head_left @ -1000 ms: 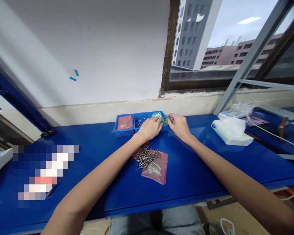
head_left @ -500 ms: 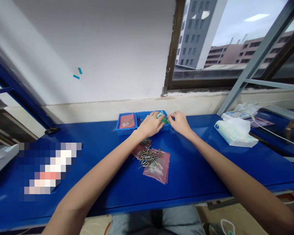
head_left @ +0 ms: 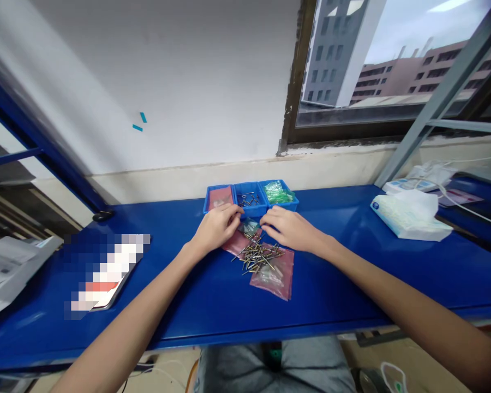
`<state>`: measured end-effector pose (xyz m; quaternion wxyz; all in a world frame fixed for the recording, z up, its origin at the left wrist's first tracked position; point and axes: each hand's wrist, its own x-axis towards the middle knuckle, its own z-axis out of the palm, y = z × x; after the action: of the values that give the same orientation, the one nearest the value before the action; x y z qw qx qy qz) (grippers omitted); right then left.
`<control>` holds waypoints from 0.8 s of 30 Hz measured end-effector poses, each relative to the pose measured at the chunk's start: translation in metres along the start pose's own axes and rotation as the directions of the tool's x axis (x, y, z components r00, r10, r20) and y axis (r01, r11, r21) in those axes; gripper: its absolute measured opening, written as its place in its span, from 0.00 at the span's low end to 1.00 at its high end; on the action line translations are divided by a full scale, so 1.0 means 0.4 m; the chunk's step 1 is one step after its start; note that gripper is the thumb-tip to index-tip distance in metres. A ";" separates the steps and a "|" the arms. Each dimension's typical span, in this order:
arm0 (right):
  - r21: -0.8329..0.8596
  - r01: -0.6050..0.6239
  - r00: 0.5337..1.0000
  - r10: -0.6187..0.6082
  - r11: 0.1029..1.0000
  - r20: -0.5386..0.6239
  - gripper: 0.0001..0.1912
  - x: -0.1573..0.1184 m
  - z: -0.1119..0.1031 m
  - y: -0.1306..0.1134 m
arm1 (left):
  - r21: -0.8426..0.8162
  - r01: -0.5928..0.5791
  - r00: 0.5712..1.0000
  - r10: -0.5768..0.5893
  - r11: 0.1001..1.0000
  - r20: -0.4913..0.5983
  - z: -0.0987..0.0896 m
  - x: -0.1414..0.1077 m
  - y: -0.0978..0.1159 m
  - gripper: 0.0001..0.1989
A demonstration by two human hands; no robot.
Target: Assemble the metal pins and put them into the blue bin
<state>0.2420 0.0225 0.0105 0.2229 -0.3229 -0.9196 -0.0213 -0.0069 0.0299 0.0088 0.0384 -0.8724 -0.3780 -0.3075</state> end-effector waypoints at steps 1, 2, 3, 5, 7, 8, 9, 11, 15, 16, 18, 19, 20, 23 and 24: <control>0.014 0.028 0.999 -0.029 1.000 0.038 0.11 -0.001 0.010 -0.003 | -0.002 -0.006 0.999 0.006 1.000 0.038 0.007 -0.004 -0.008 0.10; 0.034 0.049 0.997 -0.051 0.998 0.062 0.11 -0.002 0.019 -0.004 | 0.001 -0.013 0.997 0.013 1.000 0.075 0.012 -0.005 -0.014 0.11; 0.055 0.062 0.995 -0.066 0.997 0.077 0.11 -0.003 0.025 -0.004 | 0.008 -0.019 0.994 0.018 1.000 0.104 0.015 -0.006 -0.016 0.11; 0.089 0.072 0.992 -0.081 0.993 0.100 0.11 -0.003 0.030 -0.002 | 0.020 -0.018 0.991 0.016 1.000 0.134 0.019 -0.005 -0.015 0.11; 0.114 0.077 0.988 -0.091 0.990 0.123 0.10 -0.003 0.030 -0.001 | 0.026 -0.005 0.992 0.001 1.000 0.127 0.022 -0.006 -0.007 0.11; 0.120 0.081 0.987 -0.097 0.989 0.131 0.09 -0.003 0.030 0.000 | 0.030 0.005 0.993 -0.008 1.000 0.114 0.024 -0.006 -0.002 0.11; 0.120 0.085 0.985 -0.102 0.989 0.136 0.09 -0.004 0.030 0.000 | 0.035 0.015 0.995 -0.018 0.999 0.100 0.026 -0.007 0.002 0.11; 0.110 0.095 0.984 -0.110 0.989 0.141 0.09 -0.005 0.032 0.000 | 0.044 0.036 0.996 -0.039 0.998 0.081 0.032 -0.009 0.010 0.11; 0.104 0.121 0.979 -0.135 0.987 0.149 0.11 -0.006 0.043 0.005 | 0.032 0.052 0.995 -0.054 0.998 0.081 0.043 -0.011 0.018 0.11; 0.105 0.129 0.978 -0.144 0.986 0.150 0.11 -0.007 0.046 0.007 | 0.030 0.053 0.995 -0.055 0.998 0.082 0.045 -0.011 0.019 0.11; 0.095 0.144 0.976 -0.157 0.985 0.148 0.11 -0.007 0.050 0.009 | 0.027 0.051 0.995 -0.053 0.998 0.089 0.049 -0.012 0.019 0.11; 0.085 0.148 0.976 -0.159 0.985 0.146 0.12 -0.008 0.051 0.010 | 0.028 0.047 0.994 -0.050 0.998 0.096 0.050 -0.013 0.018 0.11; 0.075 0.153 0.976 -0.163 0.985 0.144 0.12 -0.008 0.052 0.010 | 0.029 0.041 0.993 -0.044 0.999 0.105 0.052 -0.013 0.017 0.12; 0.034 0.174 0.973 -0.177 0.984 0.149 0.13 -0.008 0.049 0.006 | 0.028 0.013 0.989 -0.017 1.000 0.147 0.058 -0.014 0.012 0.12; 0.020 0.179 0.972 -0.180 0.984 0.153 0.13 -0.008 0.047 0.003 | 0.025 0.006 0.987 -0.010 1.000 0.160 0.059 -0.013 0.010 0.12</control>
<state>0.2377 0.0250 -0.0078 0.1491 -0.2384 -0.9596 -0.0137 0.0051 0.0307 -0.0128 0.0174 -0.8923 -0.3870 -0.2320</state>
